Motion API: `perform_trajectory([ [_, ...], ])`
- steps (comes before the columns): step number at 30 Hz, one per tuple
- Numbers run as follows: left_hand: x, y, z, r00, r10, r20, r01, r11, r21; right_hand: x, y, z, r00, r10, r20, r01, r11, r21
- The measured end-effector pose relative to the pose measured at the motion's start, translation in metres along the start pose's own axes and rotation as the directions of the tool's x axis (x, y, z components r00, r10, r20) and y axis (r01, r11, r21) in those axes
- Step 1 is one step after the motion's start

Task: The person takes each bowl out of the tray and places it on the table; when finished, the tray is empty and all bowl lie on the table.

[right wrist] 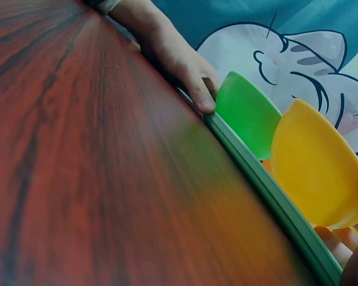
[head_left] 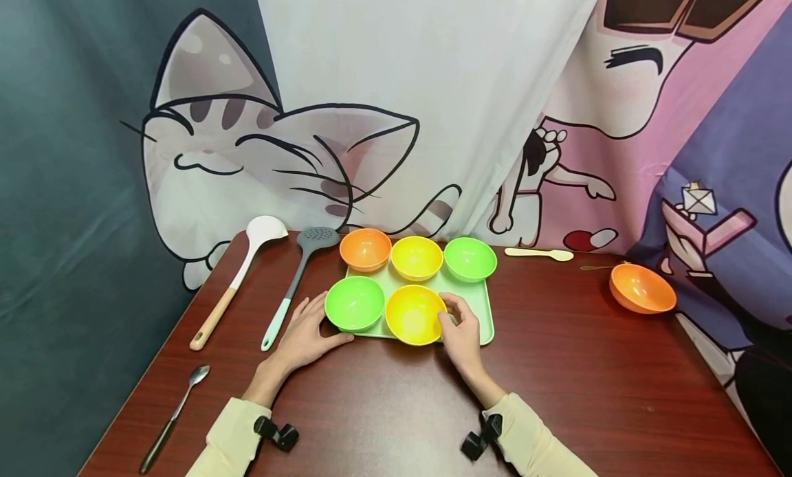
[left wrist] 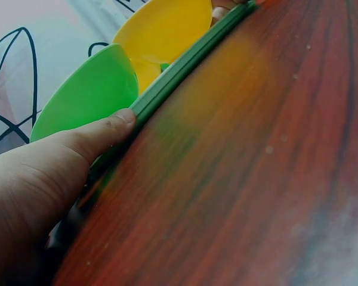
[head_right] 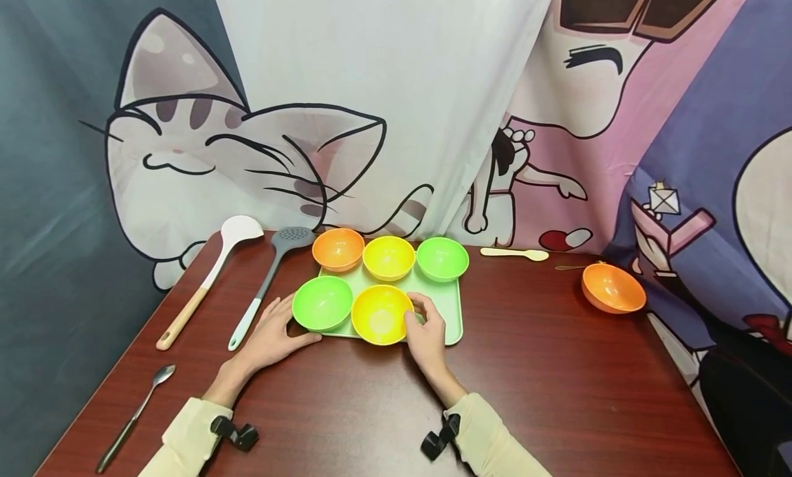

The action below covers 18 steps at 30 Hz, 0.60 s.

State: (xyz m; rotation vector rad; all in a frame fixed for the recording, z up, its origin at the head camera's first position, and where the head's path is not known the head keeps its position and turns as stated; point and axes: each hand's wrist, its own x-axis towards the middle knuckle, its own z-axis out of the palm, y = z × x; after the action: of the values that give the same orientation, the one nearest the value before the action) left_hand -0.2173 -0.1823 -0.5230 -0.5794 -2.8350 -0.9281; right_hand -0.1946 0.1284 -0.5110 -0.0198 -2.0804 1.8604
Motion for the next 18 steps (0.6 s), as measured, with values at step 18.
perform_trajectory([
  [18,-0.0002,-0.0017,0.0015,1.000,0.007,-0.005,-0.007,1.000,-0.001,-0.0018,-0.0044,0.0007,0.999,-0.012,-0.051,0.016,0.995,0.094],
])
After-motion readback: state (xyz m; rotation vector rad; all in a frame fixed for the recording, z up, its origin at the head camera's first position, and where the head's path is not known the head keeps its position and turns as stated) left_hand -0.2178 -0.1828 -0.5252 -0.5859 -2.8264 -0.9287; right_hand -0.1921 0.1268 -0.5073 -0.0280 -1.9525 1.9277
